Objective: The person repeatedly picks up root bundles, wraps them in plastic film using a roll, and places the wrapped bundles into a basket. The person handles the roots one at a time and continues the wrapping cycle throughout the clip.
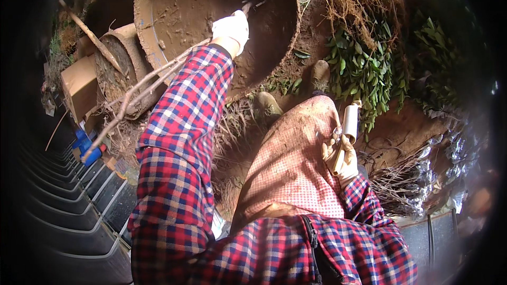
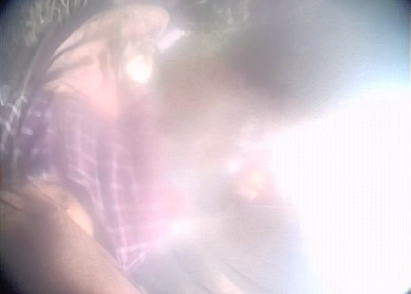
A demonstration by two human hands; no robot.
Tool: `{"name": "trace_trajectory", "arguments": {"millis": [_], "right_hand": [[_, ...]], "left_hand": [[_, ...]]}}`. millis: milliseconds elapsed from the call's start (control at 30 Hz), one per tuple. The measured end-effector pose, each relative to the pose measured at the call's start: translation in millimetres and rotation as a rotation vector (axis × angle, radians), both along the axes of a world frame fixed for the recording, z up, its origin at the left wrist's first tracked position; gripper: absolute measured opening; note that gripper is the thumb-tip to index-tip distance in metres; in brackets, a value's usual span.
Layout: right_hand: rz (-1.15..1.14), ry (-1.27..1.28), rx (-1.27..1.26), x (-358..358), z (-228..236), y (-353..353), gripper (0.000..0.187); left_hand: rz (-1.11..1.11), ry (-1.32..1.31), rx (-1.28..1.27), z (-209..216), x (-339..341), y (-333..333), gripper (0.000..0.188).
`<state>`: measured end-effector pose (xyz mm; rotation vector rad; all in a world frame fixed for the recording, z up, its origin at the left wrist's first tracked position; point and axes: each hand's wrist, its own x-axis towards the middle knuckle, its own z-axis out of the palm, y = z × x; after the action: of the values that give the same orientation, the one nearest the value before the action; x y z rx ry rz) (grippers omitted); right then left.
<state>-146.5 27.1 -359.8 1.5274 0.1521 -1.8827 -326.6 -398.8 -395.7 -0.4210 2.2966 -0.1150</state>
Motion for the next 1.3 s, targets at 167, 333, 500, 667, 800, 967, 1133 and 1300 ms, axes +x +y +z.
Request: {"name": "trace_trajectory", "arguments": {"millis": [167, 333, 500, 667, 800, 967, 1133, 1300], "right_hand": [[-0.04, 0.018, 0.021, 14, -1, -6, 0.008], [-0.126, -0.049, 0.011, 20, 0, -7, 0.007], [-0.192, -0.079, 0.052, 20, 5, -10, 0.006], [-0.248, -0.073, 0.029, 21, 8, -15, 0.006], [-0.222, -0.078, 0.062, 21, 6, -17, 0.004], [-0.192, -0.09, 0.092, 17, 2, -19, 0.011], [-0.137, -0.044, 0.16, 8, 1, -21, 0.007], [-0.131, -0.012, 0.103, 4, 0, -20, 0.02]], "left_hand": [[-0.312, -0.103, -0.111, 7, -17, 24, 0.04], [-0.4, -0.316, -0.062, 15, -27, 40, 0.033], [-0.379, -0.389, 0.034, 26, -23, 58, 0.031], [-0.372, -0.503, 0.122, 27, -15, 62, 0.029], [-0.383, -0.547, 0.13, 13, -24, 58, 0.024], [-0.495, -0.558, 0.127, 5, -23, 63, 0.023], [-0.355, -0.434, 0.128, 37, 18, 60, 0.027], [-0.241, -0.341, 0.198, 60, 41, 40, 0.029]]}}
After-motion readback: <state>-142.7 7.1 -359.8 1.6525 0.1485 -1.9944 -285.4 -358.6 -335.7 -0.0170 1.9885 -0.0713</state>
